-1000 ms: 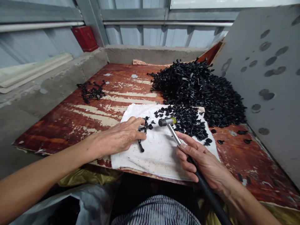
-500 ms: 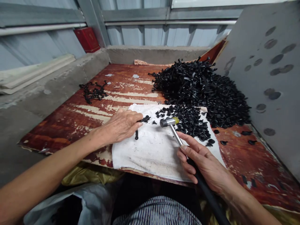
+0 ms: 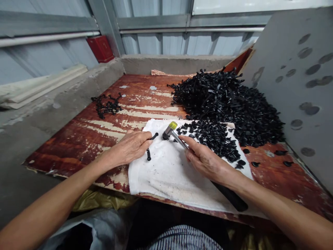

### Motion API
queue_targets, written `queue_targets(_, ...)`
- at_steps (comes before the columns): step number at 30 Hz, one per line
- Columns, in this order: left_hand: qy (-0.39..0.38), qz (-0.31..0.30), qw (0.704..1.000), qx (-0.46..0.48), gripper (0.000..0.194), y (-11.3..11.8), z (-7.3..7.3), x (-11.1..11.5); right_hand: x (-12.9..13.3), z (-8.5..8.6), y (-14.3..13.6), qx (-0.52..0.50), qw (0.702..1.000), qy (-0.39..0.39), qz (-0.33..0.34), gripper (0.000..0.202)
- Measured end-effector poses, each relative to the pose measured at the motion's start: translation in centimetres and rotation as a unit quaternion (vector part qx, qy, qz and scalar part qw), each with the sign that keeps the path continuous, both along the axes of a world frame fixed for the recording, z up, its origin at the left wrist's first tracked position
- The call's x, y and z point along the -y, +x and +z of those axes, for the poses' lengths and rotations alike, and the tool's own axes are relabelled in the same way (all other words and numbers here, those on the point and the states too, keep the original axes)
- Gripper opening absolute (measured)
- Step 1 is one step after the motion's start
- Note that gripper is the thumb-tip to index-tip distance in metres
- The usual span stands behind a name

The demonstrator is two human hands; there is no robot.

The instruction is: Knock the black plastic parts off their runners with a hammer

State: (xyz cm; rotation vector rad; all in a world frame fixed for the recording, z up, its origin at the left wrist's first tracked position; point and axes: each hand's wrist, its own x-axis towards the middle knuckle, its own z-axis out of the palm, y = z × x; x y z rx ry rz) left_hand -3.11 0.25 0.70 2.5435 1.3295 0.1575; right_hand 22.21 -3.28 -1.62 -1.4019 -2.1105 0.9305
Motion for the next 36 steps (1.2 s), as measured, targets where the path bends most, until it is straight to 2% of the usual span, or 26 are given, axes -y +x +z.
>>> queue_targets(5,-0.010,0.016,1.000,0.022,0.020,-0.2,-0.6,-0.6,-2.1,0.4,-1.2,0.009,1.000,-0.016,0.005,0.051)
queue_targets(8,-0.025,0.009,0.999,0.031,0.023,-0.2,-0.9,-0.8,-2.3,0.4,-1.3,-0.001,1.000,-0.028,0.003,0.050)
queue_targets(14,-0.038,-0.014,0.997,0.071,0.029,0.3,-1.3,-1.0,-0.5,0.2,-0.1,-0.038,0.998,-0.041,-0.035,0.055)
queue_targets(19,-0.046,-0.016,0.996,0.071,0.029,1.2,-1.7,-1.4,1.6,0.3,0.6,-0.106,0.986,-0.100,-0.083,0.053)
queue_targets(24,-0.056,-0.001,0.996,0.063,0.030,1.7,-1.4,-1.5,3.6,-0.1,0.9,-0.137,0.974,-0.143,-0.112,0.054)
queue_targets(29,-0.059,0.005,0.996,0.062,0.029,1.8,-1.3,-1.7,3.9,-0.7,1.1,-0.157,0.968,-0.149,-0.123,0.056)
queue_targets(36,-0.067,0.012,0.996,0.064,0.029,1.8,-1.4,-1.6,3.8,-0.5,1.2,-0.180,0.962,-0.168,-0.116,0.060)
